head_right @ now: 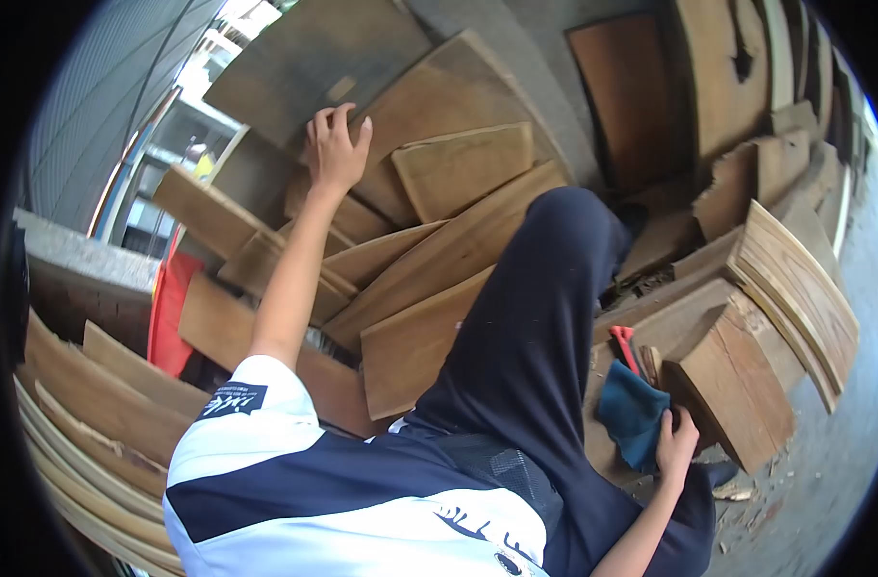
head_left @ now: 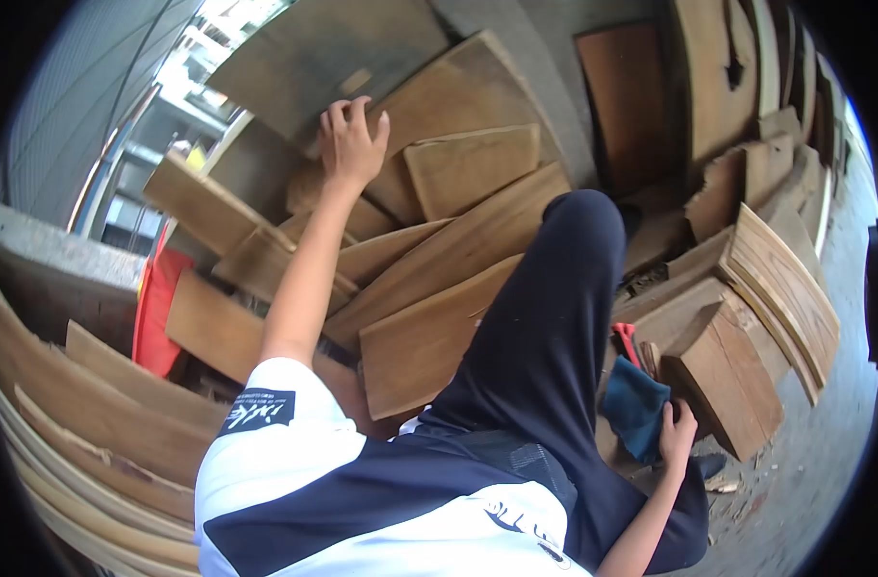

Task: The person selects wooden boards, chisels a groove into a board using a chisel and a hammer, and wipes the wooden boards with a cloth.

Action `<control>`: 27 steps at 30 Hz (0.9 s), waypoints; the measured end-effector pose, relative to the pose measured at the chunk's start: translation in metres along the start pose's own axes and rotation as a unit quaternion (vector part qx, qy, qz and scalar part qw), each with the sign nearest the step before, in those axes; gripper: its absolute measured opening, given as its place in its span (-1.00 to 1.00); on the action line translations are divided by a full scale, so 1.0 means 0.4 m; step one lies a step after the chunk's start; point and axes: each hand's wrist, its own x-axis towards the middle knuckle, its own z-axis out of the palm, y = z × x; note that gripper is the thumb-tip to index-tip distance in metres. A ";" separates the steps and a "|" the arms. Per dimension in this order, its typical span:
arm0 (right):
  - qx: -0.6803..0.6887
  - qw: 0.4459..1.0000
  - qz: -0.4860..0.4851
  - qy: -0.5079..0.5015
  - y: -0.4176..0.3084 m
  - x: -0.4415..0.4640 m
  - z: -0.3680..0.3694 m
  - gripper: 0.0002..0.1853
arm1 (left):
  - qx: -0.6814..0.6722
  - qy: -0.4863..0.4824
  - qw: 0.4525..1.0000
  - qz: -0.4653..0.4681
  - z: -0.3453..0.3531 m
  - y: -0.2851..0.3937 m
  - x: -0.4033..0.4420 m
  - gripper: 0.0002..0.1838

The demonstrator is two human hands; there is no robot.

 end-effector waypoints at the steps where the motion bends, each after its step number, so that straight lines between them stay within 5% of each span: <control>1: -0.006 1.000 0.002 -0.002 0.001 0.011 -0.054 -0.70 | -0.007 0.014 1.000 -0.013 -0.002 0.017 -0.025 -0.56; 2: -0.014 1.000 0.008 0.001 0.007 0.017 -0.103 -0.70 | -0.017 0.015 0.999 -0.031 -0.006 0.026 -0.052 -0.58; 3: 0.070 0.997 0.008 -0.018 -0.094 -0.036 0.140 -0.69 | 0.052 0.021 0.998 0.029 -0.107 -0.162 0.037 -0.59; 11: 0.018 0.999 -0.010 -0.026 -0.009 -0.017 0.047 -0.69 | 0.130 0.012 0.987 -0.094 -0.195 -0.331 -0.256 -0.64; 14: -0.009 0.999 -0.028 -0.018 0.033 -0.003 0.055 -0.65 | 0.183 0.089 0.975 -0.092 -0.236 -0.419 -0.337 -0.54; 19: -0.008 0.999 -0.036 -0.019 0.066 0.009 0.068 -0.62 | 0.150 0.159 0.927 -0.305 -0.257 -0.560 -0.466 -0.31; 23: -0.013 0.999 -0.031 -0.012 0.070 0.013 0.068 -0.61 | -0.105 0.253 0.773 -0.572 -0.215 -0.725 -0.530 -0.16; 27: -0.010 1.000 -0.027 0.007 0.087 0.015 0.079 -0.61 | -0.129 0.213 0.738 -0.627 -0.184 -0.768 -0.561 -0.04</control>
